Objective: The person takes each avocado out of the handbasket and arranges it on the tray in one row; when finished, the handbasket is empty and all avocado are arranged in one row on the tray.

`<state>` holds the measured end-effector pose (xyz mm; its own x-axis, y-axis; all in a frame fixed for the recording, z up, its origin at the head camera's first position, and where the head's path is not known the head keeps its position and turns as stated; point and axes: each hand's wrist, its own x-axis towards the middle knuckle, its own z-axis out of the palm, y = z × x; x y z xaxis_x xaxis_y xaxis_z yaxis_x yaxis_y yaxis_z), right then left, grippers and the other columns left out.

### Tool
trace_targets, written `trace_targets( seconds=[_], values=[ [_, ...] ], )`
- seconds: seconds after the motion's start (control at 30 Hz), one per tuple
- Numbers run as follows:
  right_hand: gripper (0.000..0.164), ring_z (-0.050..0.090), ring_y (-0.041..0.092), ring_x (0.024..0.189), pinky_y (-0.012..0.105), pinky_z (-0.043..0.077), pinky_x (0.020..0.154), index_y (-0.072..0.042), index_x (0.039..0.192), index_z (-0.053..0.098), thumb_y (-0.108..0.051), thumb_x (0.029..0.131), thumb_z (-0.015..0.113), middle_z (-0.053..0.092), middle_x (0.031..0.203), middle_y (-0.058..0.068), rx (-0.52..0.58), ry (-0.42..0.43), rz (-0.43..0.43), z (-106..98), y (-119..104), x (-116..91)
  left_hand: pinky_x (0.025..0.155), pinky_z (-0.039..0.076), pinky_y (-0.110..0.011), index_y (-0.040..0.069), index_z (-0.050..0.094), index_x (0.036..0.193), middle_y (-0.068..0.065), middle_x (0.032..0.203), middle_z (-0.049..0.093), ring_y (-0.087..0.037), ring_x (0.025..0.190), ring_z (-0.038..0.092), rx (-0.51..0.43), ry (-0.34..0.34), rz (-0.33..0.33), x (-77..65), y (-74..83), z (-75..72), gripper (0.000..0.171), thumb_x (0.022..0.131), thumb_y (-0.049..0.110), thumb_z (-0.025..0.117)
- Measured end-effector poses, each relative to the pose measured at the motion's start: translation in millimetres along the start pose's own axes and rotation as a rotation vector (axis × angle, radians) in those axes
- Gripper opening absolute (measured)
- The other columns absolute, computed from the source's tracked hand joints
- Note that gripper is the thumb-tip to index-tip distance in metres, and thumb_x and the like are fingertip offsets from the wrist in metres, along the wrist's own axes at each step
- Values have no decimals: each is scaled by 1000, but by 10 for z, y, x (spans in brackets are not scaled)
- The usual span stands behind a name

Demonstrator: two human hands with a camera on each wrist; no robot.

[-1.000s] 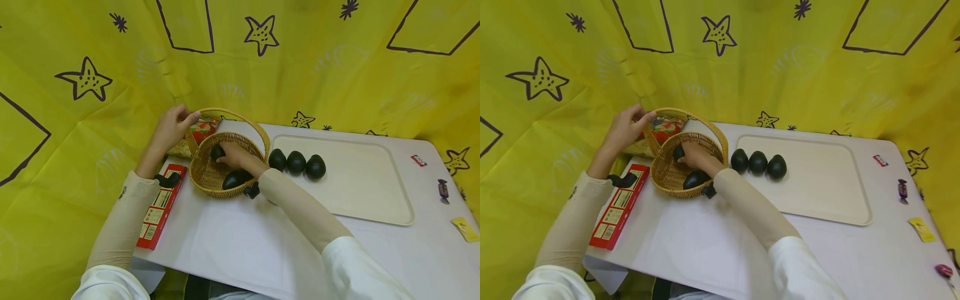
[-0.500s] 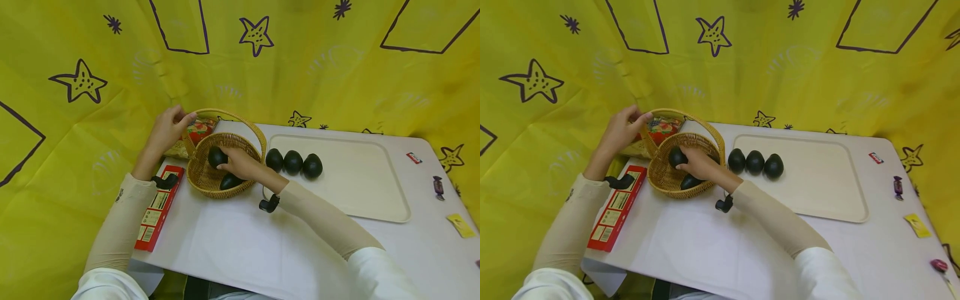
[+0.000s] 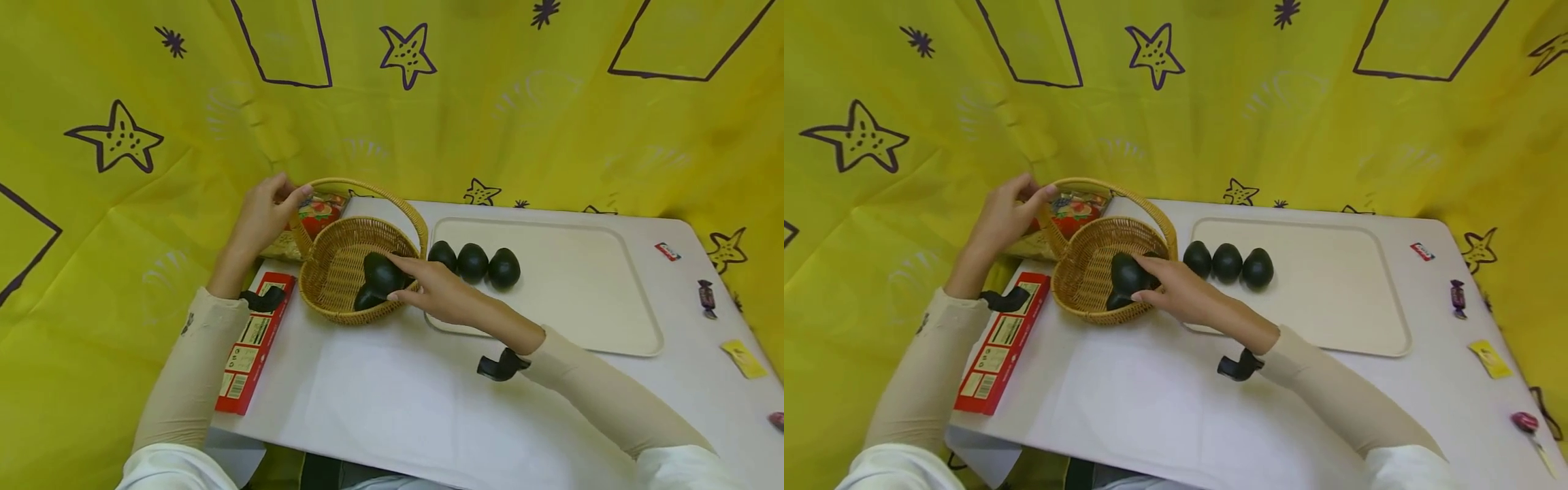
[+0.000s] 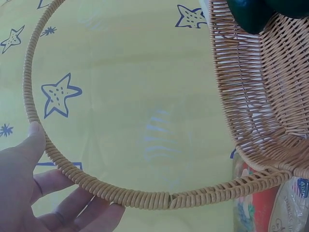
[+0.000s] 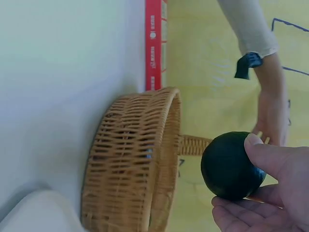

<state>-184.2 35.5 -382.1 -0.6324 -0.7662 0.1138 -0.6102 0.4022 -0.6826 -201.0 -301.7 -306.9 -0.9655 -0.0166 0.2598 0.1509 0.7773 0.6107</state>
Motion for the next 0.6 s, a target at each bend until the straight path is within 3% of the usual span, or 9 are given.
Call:
trace_targets(
  seconds=[0.33,0.6],
  values=[
    [76,55,33,142,50,48,111,-5,163,38,-30,101,75,48,161,16,-10,133,67,-353,195,-758,85,44,-47,5,63,104,-17,108,64,-32,98,58,-3,6,1,7,-21,15,51,106,56,56],
    [74,57,43,138,51,46,107,-5,164,35,-27,103,72,45,162,21,0,234,225,-640,465,-1222,81,43,-44,3,63,105,-17,107,63,-29,95,57,-14,14,0,-22,4,23,52,107,55,56]
  ],
)
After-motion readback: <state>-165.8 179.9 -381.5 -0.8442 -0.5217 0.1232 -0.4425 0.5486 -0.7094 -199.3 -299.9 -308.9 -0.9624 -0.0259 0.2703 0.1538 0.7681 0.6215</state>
